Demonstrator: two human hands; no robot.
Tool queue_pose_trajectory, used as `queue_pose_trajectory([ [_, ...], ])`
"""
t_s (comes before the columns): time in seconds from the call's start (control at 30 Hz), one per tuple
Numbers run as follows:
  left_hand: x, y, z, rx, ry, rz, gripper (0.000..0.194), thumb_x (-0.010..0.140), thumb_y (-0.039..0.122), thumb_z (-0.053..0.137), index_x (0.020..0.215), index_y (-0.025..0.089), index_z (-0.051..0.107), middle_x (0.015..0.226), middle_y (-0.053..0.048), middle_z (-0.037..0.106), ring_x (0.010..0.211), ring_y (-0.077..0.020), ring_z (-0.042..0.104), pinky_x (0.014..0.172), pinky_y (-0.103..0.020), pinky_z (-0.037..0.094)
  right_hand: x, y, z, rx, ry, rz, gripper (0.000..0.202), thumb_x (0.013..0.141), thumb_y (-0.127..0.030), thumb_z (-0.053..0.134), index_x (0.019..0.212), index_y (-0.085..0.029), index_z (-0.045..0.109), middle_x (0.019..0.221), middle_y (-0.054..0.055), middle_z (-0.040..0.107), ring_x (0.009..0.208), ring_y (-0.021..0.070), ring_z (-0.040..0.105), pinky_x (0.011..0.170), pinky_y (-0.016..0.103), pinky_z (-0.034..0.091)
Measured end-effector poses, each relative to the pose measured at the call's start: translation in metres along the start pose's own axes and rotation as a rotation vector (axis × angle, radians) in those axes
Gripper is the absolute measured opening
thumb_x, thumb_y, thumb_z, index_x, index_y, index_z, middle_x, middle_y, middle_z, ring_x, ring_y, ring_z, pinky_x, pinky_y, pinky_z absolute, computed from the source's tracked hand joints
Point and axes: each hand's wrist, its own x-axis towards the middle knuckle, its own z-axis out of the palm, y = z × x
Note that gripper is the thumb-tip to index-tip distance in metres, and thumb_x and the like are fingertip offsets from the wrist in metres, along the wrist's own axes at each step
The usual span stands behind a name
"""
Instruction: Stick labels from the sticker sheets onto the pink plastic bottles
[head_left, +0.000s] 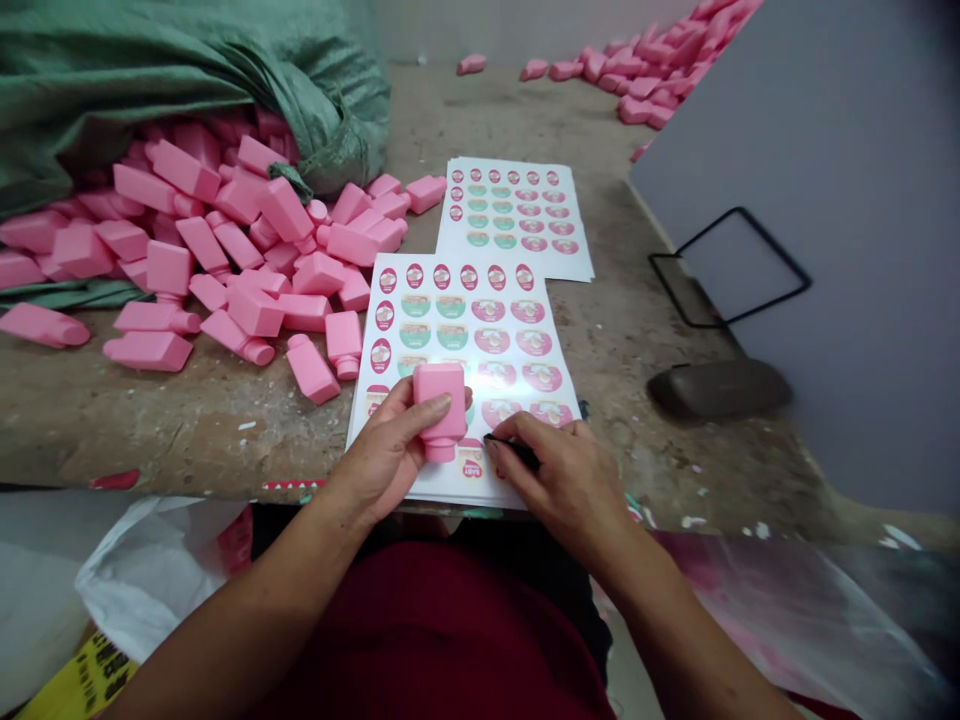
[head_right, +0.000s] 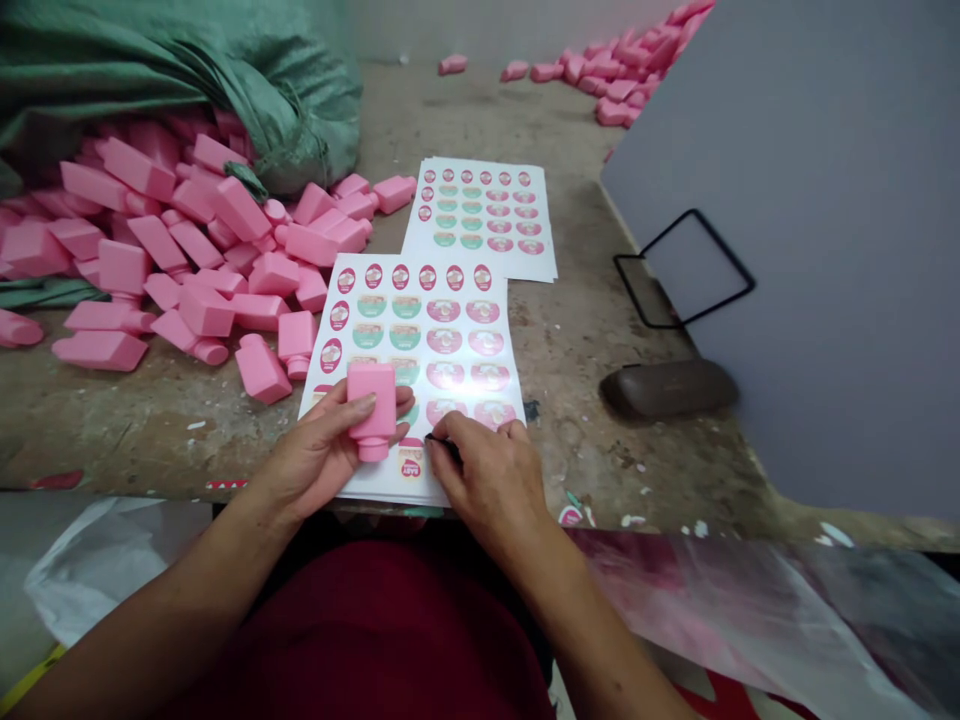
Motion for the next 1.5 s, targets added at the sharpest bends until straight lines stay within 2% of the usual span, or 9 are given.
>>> queue_pose_trajectory([
  [0.17,0.0,0.0,-0.001,-0.022,-0.025,-0.002,0.031,0.077,0.016,0.074,0.106,0.013,0.066,0.101,-0.01,0.072,0.105,-0.0236,0.065,0.103,-0.04,0.045,0.0,0.002,-0.006,0.139,-0.015,0.062,0.015,0.092,-0.032,0.054,0.085,-0.024,0.063,0.073,0.0,0.073,0.063,0.018,0.063,0.066,0.031,0.039],
  [0.43,0.0,0.001,0.0,-0.036,-0.025,-0.007,0.03,0.08,0.014,0.071,0.11,0.012,0.065,0.095,-0.011,0.073,0.1,-0.0225,0.067,0.104,-0.04,0.044,0.0,0.001,-0.004,-0.075,0.054,-0.08,0.014,0.093,-0.03,0.055,0.085,-0.021,0.063,0.074,-0.001,0.075,0.055,0.015,0.058,0.065,0.032,0.031],
  [0.67,0.0,0.0,-0.001,-0.042,-0.031,-0.002,0.033,0.081,0.013,0.07,0.114,0.012,0.064,0.093,-0.009,0.074,0.097,-0.0213,0.069,0.104,-0.039,0.045,-0.002,0.005,-0.003,-0.006,0.062,-0.049,0.02,0.094,-0.034,0.053,0.081,-0.022,0.063,0.07,0.0,0.073,0.057,0.0153,0.059,0.065,0.031,0.033],
  [0.9,0.001,-0.001,-0.002,-0.03,-0.045,0.008,0.038,0.08,0.016,0.072,0.117,0.013,0.063,0.097,-0.011,0.074,0.103,-0.0231,0.068,0.105,-0.04,0.045,0.001,0.002,0.0,-0.029,0.085,-0.126,0.019,0.094,-0.032,0.053,0.082,-0.021,0.062,0.07,-0.001,0.072,0.054,0.0141,0.055,0.065,0.031,0.03],
  [1.03,0.001,-0.001,-0.002,-0.042,-0.043,0.007,0.036,0.08,0.016,0.072,0.114,0.012,0.064,0.099,-0.012,0.074,0.106,-0.0246,0.068,0.105,-0.041,0.045,0.004,0.0,0.004,-0.039,0.091,-0.052,0.023,0.093,-0.039,0.056,0.08,-0.021,0.063,0.07,0.001,0.072,0.054,0.0148,0.054,0.065,0.033,0.031],
  [1.1,0.002,0.0,-0.002,-0.045,-0.029,0.013,0.031,0.079,0.016,0.072,0.11,0.011,0.065,0.1,-0.012,0.074,0.106,-0.0248,0.068,0.104,-0.04,0.046,0.005,-0.001,0.003,0.062,0.056,0.046,0.026,0.09,-0.042,0.058,0.074,-0.022,0.061,0.066,0.0,0.069,0.054,0.015,0.053,0.064,0.033,0.033],
  [1.2,0.003,0.0,-0.002,-0.041,-0.009,0.024,0.029,0.079,0.015,0.072,0.106,0.01,0.066,0.099,-0.012,0.073,0.101,-0.0243,0.069,0.1,-0.039,0.048,0.007,-0.001,-0.006,0.451,-0.017,0.244,0.029,0.084,-0.045,0.063,0.067,-0.023,0.057,0.059,-0.002,0.062,0.053,0.0142,0.052,0.057,0.029,0.037],
  [1.3,0.0,-0.001,-0.001,0.007,-0.006,0.039,0.034,0.077,0.016,0.074,0.109,0.013,0.065,0.1,-0.01,0.072,0.099,-0.0232,0.068,0.096,-0.037,0.049,0.012,-0.003,-0.02,0.772,0.025,0.37,0.031,0.077,-0.047,0.07,0.064,-0.023,0.055,0.053,-0.004,0.053,0.048,0.012,0.046,0.048,0.025,0.035],
  [1.5,-0.013,-0.006,0.005,0.069,-0.115,0.033,0.037,0.079,0.033,0.077,0.111,0.021,0.063,0.108,-0.006,0.07,0.103,-0.0221,0.065,0.093,-0.035,0.05,0.019,-0.015,-0.032,0.88,0.054,0.297,0.023,0.077,-0.044,0.073,0.072,-0.022,0.067,0.056,-0.002,0.056,0.05,0.0116,0.047,0.046,0.024,0.037],
])
